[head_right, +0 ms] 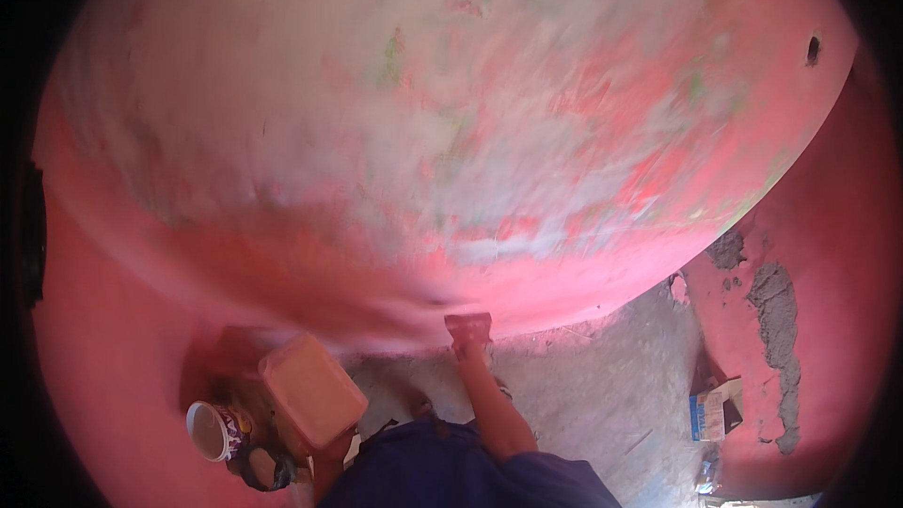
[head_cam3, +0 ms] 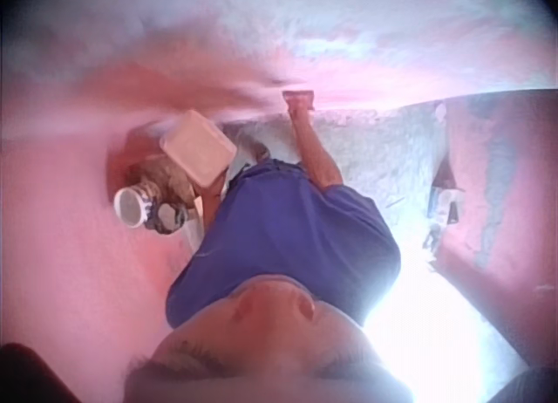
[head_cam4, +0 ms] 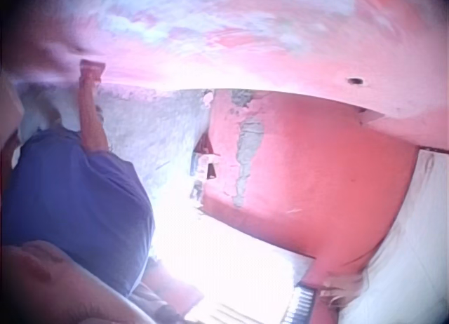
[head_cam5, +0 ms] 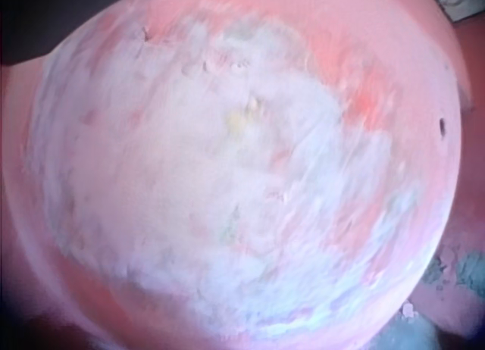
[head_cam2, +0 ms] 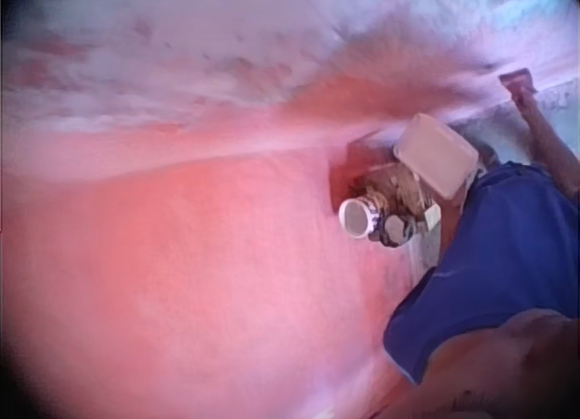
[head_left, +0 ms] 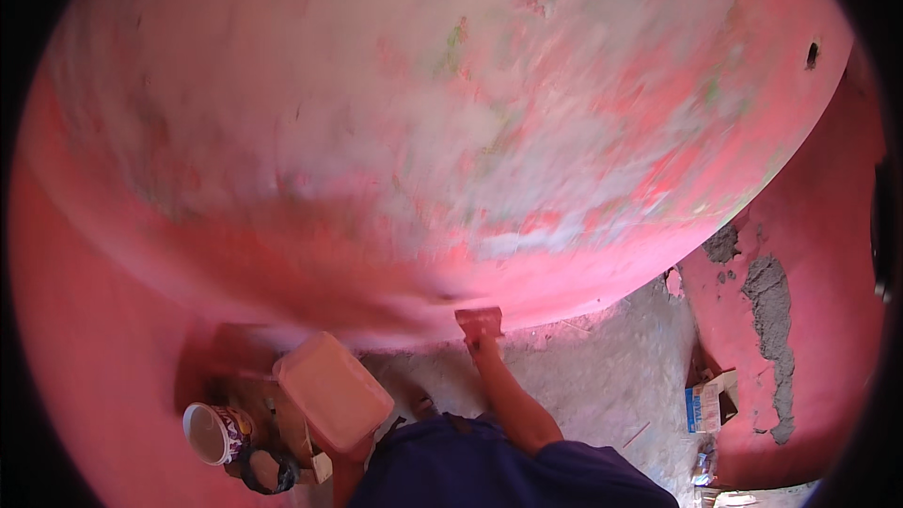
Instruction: The person applies plaster to a pink wall using a trowel and a container. They repeatedly scoop plaster from the container and spread it on the wall surface, smoothing it with the trowel.
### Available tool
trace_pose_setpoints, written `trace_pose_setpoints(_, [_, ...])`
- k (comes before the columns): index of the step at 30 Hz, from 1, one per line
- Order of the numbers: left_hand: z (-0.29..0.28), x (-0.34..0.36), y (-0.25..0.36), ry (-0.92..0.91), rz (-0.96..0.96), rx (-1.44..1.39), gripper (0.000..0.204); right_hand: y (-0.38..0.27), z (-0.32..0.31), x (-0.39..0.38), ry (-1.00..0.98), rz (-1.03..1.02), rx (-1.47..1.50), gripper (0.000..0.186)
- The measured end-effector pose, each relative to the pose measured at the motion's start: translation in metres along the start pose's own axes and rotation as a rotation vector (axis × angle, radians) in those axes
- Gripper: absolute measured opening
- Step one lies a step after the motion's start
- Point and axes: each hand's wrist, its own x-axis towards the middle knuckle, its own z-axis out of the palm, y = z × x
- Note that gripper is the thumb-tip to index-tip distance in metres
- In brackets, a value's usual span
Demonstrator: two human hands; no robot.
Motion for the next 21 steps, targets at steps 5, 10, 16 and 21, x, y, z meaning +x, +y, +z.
trace_pose_setpoints(5, [-0.001,0.002,-0.01,-0.021,-0.134,-0.357,0.07,-0.018,-0.009,-0.086,-0.389,-0.25,-0.262,0.025])
trace_pose_setpoints(10, [-0.007,-0.007,-0.015,-0.093,-0.257,-0.879,0.06,-0.075,0.082,-0.148,-0.724,-0.3,0.025,0.02])
trace_pose_setpoints(16, [-0.017,-0.019,-0.022,-0.212,-0.068,-0.422,0.053,-0.101,0.125,-0.108,-0.501,-0.381,-0.037,0.018])
trace_pose_setpoints(21, [-0.028,-0.024,-0.059,-0.17,-0.081,-0.064,0.059,-0.047,-0.024,0.04,-0.222,-0.127,0.072,0.019])
